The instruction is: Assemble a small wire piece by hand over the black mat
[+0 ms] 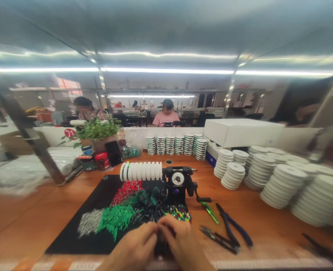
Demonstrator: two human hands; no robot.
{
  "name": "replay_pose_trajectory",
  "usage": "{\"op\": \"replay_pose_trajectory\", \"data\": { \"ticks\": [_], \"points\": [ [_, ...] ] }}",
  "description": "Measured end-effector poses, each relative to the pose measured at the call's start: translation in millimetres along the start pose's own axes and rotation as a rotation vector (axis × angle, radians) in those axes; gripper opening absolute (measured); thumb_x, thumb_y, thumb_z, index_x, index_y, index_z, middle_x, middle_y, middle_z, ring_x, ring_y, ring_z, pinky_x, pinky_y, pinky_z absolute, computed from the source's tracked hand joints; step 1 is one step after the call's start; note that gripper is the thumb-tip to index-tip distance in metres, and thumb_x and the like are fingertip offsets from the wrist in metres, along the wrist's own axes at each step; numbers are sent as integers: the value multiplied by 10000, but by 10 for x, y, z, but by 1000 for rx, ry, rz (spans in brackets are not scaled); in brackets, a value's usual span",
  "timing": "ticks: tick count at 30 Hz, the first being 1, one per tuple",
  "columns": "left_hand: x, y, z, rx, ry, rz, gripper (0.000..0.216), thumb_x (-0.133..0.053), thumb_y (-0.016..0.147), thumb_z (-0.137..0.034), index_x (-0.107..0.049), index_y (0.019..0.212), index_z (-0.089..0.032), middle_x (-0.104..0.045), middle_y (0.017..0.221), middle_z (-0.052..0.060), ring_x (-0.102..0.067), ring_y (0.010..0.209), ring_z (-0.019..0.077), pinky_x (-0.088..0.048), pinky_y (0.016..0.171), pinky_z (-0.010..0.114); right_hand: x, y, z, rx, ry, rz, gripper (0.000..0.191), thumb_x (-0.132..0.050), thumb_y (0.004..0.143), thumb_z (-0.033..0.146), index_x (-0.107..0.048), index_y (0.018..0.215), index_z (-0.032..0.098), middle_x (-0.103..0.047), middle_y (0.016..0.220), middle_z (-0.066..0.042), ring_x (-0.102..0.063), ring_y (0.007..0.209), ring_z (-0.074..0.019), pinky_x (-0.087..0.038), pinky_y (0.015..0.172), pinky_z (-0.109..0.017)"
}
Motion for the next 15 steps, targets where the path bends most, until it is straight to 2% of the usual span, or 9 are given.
{"op": "replay_pose_trajectory", "data": {
  "ticks": [3,5,7,9,12,15],
  "points": [
    [-49,-19,136,-9,-242,16,266,-539,900,-83,-718,1000,-253,-756,1010,92,-657,836,224,-479,769,297,0,134,5,-135,63,51,178,-649,883,87,-756,804,205,-711,583,21,-680,566,-152,-434,561,-197],
    [-70,15,162,19,-277,88,244,-582,865,-91,-736,964,-253,-756,1033,101,-642,839,238,-462,784,314,14,216,28,-166,70,50,192,-694,830,37,-773,760,197,-732,594,11,-690,574,-157,-423,549,-196],
    [-53,68,167,120,-271,136,255,-608,795,-53,-743,890,-248,-754,1003,103,-626,845,249,-434,791,321,37,260,46,-175,38,37,214,-719,790,6,-775,721,201,-747,616,9,-700,599,-166,-422,566,-208],
    [-3,113,166,267,-268,148,260,-601,731,-20,-726,822,-230,-738,928,100,-596,821,248,-399,770,323,76,243,68,-139,1,4,192,-709,812,37,-767,762,213,-764,689,8,-715,668,-183,-446,616,-234],
    [103,139,162,442,-275,120,164,-573,701,-51,-624,708,-207,-658,779,54,-504,693,200,-328,678,316,171,70,112,12,-32,-171,104,-623,900,165,-704,927,224,-742,841,1,-687,682,-169,-487,637,-250],
    [127,96,236,640,-430,125,79,-564,688,-161,-523,647,-215,-549,672,-11,-455,652,165,-302,643,289,86,-219,55,95,-110,-254,123,-560,943,238,-654,868,212,-698,724,14,-636,532,-129,-482,526,-211]
  ]
}}
Point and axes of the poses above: each hand's wrist, its own y-axis towards the middle knuckle, its own x-axis out of the back of the hand, z = x × y, the point moved 6 cm from there along y, towards the middle knuckle
